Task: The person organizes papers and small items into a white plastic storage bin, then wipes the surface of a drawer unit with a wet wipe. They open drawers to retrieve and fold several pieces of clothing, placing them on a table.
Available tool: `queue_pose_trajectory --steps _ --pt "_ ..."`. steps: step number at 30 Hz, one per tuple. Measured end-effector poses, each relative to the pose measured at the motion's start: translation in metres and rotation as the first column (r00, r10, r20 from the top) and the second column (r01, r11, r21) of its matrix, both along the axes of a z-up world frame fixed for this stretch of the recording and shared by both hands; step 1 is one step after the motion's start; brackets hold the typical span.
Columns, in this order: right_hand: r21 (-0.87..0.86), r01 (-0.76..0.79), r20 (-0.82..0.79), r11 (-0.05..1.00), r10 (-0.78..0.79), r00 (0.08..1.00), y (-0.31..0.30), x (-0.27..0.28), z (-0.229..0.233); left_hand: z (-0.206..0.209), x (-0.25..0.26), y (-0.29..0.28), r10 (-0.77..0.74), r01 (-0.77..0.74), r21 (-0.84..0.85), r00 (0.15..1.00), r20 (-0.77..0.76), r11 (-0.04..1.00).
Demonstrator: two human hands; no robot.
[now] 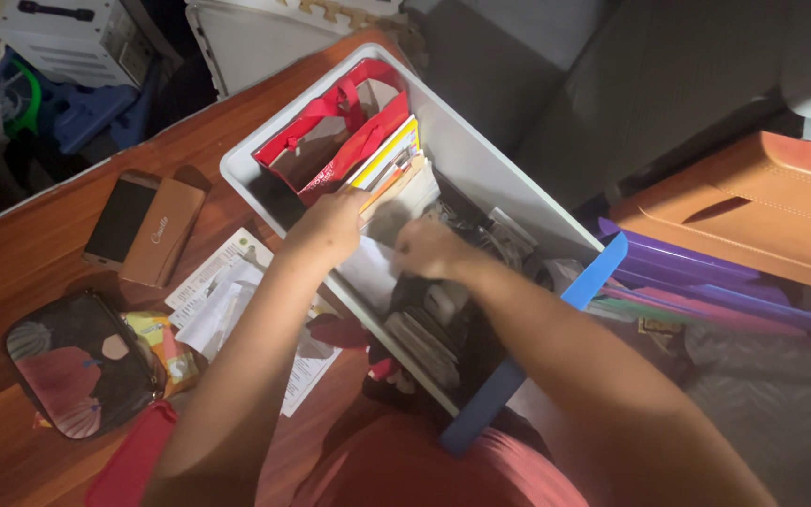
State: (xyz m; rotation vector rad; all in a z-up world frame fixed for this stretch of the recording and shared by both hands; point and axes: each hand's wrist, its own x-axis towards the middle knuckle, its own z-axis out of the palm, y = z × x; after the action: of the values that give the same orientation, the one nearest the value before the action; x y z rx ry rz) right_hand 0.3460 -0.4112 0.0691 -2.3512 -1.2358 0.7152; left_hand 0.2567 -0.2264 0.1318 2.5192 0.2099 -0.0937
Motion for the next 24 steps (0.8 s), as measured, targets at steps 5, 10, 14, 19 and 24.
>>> queue_pose_trajectory --steps 5,10,14,19,24 --pt "-0.011 -0.013 -0.046 1.000 0.012 0.999 -0.004 0.010 -0.007 -0.005 0.000 0.006 -0.002 0.006 -0.083 0.999 0.050 0.997" --pt "-0.017 -0.002 -0.095 1.000 0.000 0.995 -0.007 0.013 -0.021 -0.009 0.001 0.008 0.010 -0.012 -0.080 1.000 -0.017 0.997" --pt "0.053 -0.047 0.032 0.997 0.046 0.998 -0.007 0.011 -0.020 -0.006 0.001 0.007 -0.002 0.002 -0.061 1.000 -0.010 0.998" --pt "-0.100 -0.004 -0.006 0.995 0.003 1.000 -0.008 0.002 0.011 -0.001 0.001 0.005 0.052 -0.059 -0.084 0.995 -0.090 0.995" --pt "0.249 -0.416 -0.585 0.875 0.478 0.655 -0.011 -0.007 0.039 -0.005 0.004 0.007 0.032 -0.036 -0.041 0.996 -0.088 0.999"
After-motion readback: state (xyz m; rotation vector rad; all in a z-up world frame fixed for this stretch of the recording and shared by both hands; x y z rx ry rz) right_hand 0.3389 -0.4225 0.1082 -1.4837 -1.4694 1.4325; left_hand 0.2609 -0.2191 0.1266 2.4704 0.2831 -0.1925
